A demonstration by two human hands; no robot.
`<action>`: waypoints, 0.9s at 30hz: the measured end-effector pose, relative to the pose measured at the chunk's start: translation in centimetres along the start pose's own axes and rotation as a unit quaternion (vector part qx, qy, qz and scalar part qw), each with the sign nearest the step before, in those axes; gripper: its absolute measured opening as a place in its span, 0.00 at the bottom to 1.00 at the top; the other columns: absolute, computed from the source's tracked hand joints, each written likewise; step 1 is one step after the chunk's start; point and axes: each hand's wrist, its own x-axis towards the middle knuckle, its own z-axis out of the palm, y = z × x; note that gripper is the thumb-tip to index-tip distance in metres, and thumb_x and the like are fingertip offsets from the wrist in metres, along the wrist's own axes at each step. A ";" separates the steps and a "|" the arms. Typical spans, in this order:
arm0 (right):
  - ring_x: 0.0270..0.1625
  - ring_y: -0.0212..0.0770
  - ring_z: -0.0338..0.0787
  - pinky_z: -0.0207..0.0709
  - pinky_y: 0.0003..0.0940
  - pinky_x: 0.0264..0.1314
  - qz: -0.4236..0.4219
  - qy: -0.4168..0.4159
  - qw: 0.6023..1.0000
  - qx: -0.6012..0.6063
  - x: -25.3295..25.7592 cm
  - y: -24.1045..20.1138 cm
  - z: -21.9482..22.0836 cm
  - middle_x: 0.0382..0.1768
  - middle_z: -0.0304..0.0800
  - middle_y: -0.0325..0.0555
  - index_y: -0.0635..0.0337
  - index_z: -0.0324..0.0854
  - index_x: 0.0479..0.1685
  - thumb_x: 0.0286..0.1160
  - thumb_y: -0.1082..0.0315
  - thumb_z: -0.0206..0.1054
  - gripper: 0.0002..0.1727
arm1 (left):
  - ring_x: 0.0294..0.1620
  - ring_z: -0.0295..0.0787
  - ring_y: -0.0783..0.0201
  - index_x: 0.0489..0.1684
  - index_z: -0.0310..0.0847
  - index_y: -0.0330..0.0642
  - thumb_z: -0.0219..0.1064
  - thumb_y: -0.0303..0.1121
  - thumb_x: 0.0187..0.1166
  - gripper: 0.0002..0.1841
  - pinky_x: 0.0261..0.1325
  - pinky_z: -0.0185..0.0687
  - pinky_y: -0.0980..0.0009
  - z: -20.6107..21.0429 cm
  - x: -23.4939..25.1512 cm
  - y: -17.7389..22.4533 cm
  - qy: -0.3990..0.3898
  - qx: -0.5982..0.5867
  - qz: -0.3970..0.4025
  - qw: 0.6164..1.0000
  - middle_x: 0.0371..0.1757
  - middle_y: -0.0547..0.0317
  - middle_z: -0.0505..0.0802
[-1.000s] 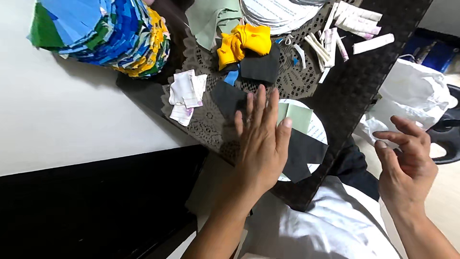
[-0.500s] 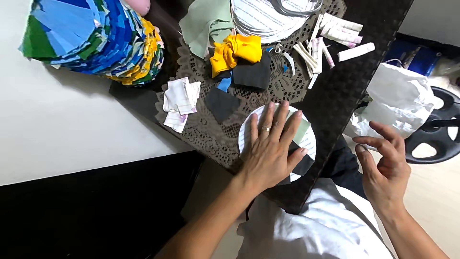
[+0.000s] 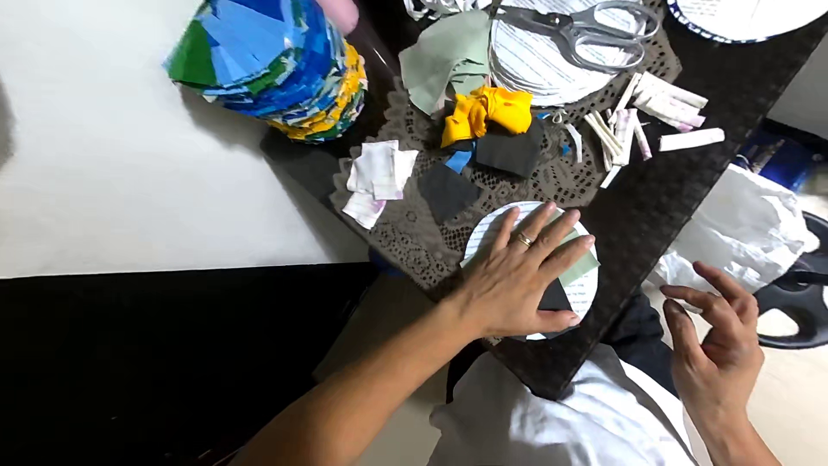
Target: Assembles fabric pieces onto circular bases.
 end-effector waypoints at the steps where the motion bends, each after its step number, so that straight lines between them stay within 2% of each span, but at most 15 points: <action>1: 0.81 0.43 0.71 0.63 0.33 0.83 -0.010 -0.003 1.000 -0.007 0.0 -0.2 0.0 0.72 0.76 0.65 0.62 0.87 0.43 0.80 0.62 0.62 0.13 | 0.97 0.41 0.45 0.93 0.60 0.55 0.54 0.72 0.76 0.46 0.89 0.31 0.31 0.0 0.0 0.1 -0.003 -0.003 -0.002 1.000 0.95 0.49 0.59; 4: 0.84 0.47 0.68 0.59 0.42 0.86 -0.054 -0.019 0.998 -0.023 -0.3 -1.2 0.4 0.71 0.78 0.58 0.52 0.87 0.47 0.82 0.58 0.62 0.11 | 0.97 0.42 0.45 0.93 0.60 0.54 0.54 0.72 0.75 0.47 0.89 0.32 0.30 -0.2 0.1 0.0 0.003 -0.013 -0.004 1.000 0.94 0.48 0.60; 7: 0.84 0.48 0.68 0.56 0.47 0.86 -0.094 -0.040 0.994 -0.037 -0.5 -2.1 1.2 0.72 0.80 0.51 0.46 0.86 0.49 0.85 0.54 0.60 0.11 | 0.96 0.46 0.45 0.93 0.60 0.51 0.49 0.70 0.79 0.45 0.89 0.35 0.30 -0.7 -0.2 -0.3 0.037 -0.024 -0.012 0.999 0.93 0.45 0.61; 11: 0.85 0.46 0.67 0.53 0.45 0.88 -0.120 -0.052 0.990 -0.044 -0.5 -2.4 1.7 0.71 0.81 0.49 0.46 0.84 0.47 0.85 0.56 0.60 0.10 | 0.95 0.45 0.40 0.92 0.60 0.49 0.45 0.69 0.82 0.44 0.88 0.36 0.28 -0.5 -0.7 0.8 0.069 -0.008 -0.043 0.997 0.93 0.42 0.60; 15: 0.86 0.47 0.67 0.52 0.43 0.89 -0.123 -0.053 0.990 -0.050 -0.1 -2.2 1.7 0.71 0.81 0.54 0.49 0.84 0.46 0.84 0.56 0.61 0.10 | 0.95 0.48 0.39 0.90 0.65 0.51 0.54 0.69 0.78 0.44 0.87 0.39 0.27 0.8 -1.0 2.0 0.045 -0.009 -0.062 0.997 0.92 0.45 0.65; 18: 0.87 0.43 0.65 0.51 0.39 0.90 -0.127 -0.053 0.989 -0.050 -0.1 -2.2 1.7 0.71 0.79 0.50 0.48 0.83 0.46 0.84 0.56 0.61 0.09 | 0.94 0.50 0.40 0.91 0.62 0.51 0.55 0.69 0.77 0.45 0.88 0.40 0.29 0.7 -1.0 1.9 0.028 -0.017 -0.055 0.998 0.92 0.47 0.65; 21: 0.87 0.42 0.64 0.49 0.37 0.91 -0.133 -0.050 0.989 -0.052 0.2 -2.4 1.8 0.71 0.79 0.51 0.50 0.83 0.45 0.84 0.57 0.61 0.10 | 0.93 0.53 0.40 0.91 0.63 0.50 0.54 0.67 0.79 0.43 0.88 0.41 0.30 -0.2 -1.1 1.5 0.061 -0.056 -0.065 0.994 0.91 0.47 0.67; 22: 0.87 0.42 0.63 0.48 0.37 0.91 -0.136 -0.050 0.988 -0.054 0.3 -2.5 1.7 0.71 0.79 0.51 0.51 0.83 0.45 0.83 0.57 0.61 0.10 | 0.92 0.56 0.42 0.89 0.66 0.49 0.55 0.63 0.81 0.39 0.88 0.45 0.31 -0.9 -1.1 1.1 0.086 -0.072 -0.088 0.990 0.90 0.47 0.69; 24: 0.87 0.40 0.63 0.48 0.37 0.91 -0.147 -0.047 0.986 -0.057 0.5 -2.6 1.8 0.71 0.78 0.49 0.50 0.83 0.46 0.83 0.57 0.61 0.10 | 0.87 0.68 0.45 0.81 0.76 0.46 0.60 0.50 0.84 0.29 0.84 0.61 0.39 -2.7 -1.1 -0.6 0.134 -0.068 -0.157 0.976 0.84 0.48 0.77; 25: 0.87 0.40 0.63 0.48 0.37 0.91 -0.154 -0.045 0.985 -0.057 0.6 -2.6 1.8 0.72 0.78 0.48 0.49 0.83 0.46 0.84 0.57 0.60 0.10 | 0.82 0.75 0.45 0.76 0.81 0.43 0.64 0.41 0.83 0.24 0.79 0.70 0.42 -3.8 -1.1 -1.8 0.143 -0.063 -0.194 0.968 0.79 0.47 0.82; 27: 0.87 0.40 0.63 0.49 0.37 0.91 -0.165 -0.044 0.984 -0.057 1.0 -2.8 1.8 0.71 0.78 0.47 0.49 0.83 0.46 0.84 0.57 0.60 0.10 | 0.67 0.87 0.44 0.60 0.89 0.37 0.68 0.30 0.80 0.14 0.68 0.82 0.46 -5.5 -1.2 -4.1 0.154 -0.038 -0.241 0.957 0.64 0.44 0.91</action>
